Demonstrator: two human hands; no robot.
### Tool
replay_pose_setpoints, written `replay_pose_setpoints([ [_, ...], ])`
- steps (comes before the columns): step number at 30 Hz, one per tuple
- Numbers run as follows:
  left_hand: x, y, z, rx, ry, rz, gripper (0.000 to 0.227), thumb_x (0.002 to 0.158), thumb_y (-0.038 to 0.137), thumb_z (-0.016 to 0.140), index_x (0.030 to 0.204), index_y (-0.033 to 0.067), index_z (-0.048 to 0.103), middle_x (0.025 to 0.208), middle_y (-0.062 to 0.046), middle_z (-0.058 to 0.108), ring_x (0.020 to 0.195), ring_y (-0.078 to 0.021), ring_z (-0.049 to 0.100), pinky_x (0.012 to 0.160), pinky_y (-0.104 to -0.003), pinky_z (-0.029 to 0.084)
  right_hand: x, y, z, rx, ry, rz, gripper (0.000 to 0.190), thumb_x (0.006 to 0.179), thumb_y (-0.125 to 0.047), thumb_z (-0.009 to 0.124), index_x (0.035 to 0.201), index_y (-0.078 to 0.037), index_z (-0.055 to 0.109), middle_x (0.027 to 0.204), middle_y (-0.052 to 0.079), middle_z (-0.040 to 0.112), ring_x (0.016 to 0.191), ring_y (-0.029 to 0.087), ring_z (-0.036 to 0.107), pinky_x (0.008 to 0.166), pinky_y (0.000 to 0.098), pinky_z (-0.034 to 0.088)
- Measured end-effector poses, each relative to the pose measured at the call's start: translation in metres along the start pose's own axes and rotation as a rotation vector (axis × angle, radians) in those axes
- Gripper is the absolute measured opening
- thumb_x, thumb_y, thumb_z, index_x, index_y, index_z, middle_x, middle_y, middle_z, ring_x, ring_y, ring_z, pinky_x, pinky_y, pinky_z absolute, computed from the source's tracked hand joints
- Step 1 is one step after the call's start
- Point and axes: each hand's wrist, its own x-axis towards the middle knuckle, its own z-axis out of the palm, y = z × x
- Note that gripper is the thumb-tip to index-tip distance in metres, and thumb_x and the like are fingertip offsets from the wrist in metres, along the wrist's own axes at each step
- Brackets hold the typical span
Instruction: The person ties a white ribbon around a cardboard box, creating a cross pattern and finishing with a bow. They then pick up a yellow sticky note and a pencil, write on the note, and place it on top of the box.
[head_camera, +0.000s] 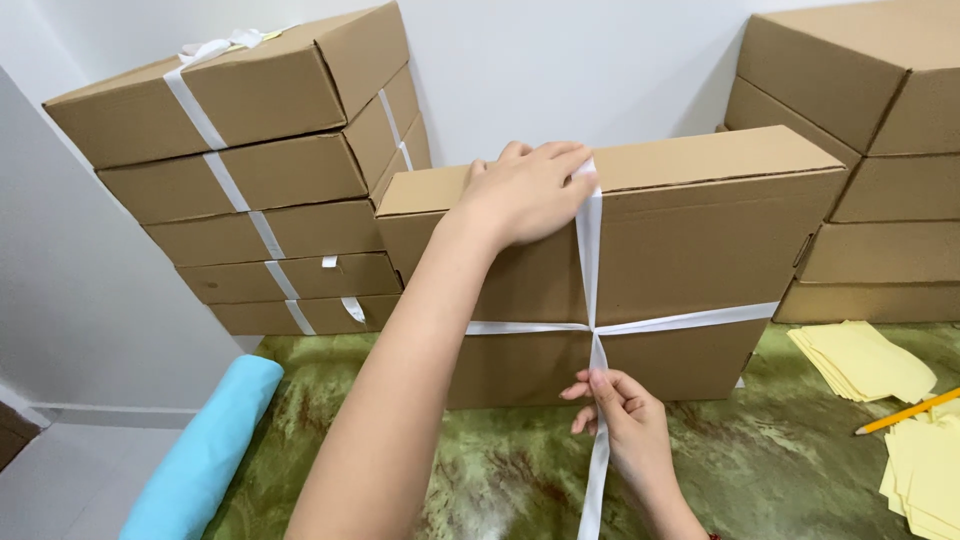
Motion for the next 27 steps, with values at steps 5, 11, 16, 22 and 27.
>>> replay_pose_setpoints([
  [5,0.007,0.0,-0.007,0.062,-0.018,0.069,0.088,0.073,0.08,0.048,0.14,0.0227,0.052,0.16,0.004,0.043,0.145,-0.029,0.033,0.109,-0.059,0.034,0.014,0.02,-0.01,0.039,-0.142,0.022,0.031,0.102,-0.018,0.062,0.111,0.009,0.074,0.1,0.025,0.086,0.056,0.028,0.074,0.054,0.0315,0.055],
  [11,0.021,0.015,-0.009,0.07,-0.156,-0.016,0.111,0.061,0.074,0.068,0.151,0.0169,0.039,0.153,-0.002,0.046,0.147,-0.02,0.036,0.114,-0.051,0.033,0.022,0.027,-0.022,0.152,-0.178,0.236,0.035,0.097,-0.011,0.067,0.117,0.017,0.075,0.106,0.035,0.084,0.072,0.039,0.078,0.069,0.0405,0.063],
  [16,0.024,0.017,-0.012,0.084,-0.188,-0.004,0.116,0.057,0.076,0.07,0.147,0.0094,0.04,0.157,-0.005,0.047,0.149,-0.0229,0.041,0.117,-0.052,0.032,0.037,0.058,-0.035,0.22,-0.24,0.322,0.03,0.098,-0.007,0.068,0.114,0.017,0.075,0.103,0.036,0.082,0.077,0.036,0.077,0.072,0.0382,0.062],
  [22,-0.012,0.018,-0.037,0.048,-0.194,-0.056,0.099,0.059,0.069,0.072,0.138,0.0153,0.045,0.14,0.001,0.054,0.127,-0.0206,0.057,0.094,-0.043,0.051,0.028,0.036,-0.032,0.181,-0.349,0.401,0.029,0.098,-0.005,0.068,0.116,0.015,0.075,0.107,0.034,0.081,0.085,0.036,0.077,0.079,0.0389,0.062],
  [27,-0.04,-0.004,-0.066,-0.045,-0.059,-0.07,0.098,0.058,0.069,0.076,0.139,0.0199,0.052,0.139,0.0,0.067,0.119,-0.0198,0.065,0.093,-0.038,0.048,0.033,0.058,-0.05,0.106,-0.672,0.409,0.029,0.098,-0.01,0.067,0.112,0.014,0.074,0.104,0.035,0.082,0.089,0.035,0.08,0.09,0.0403,0.066],
])
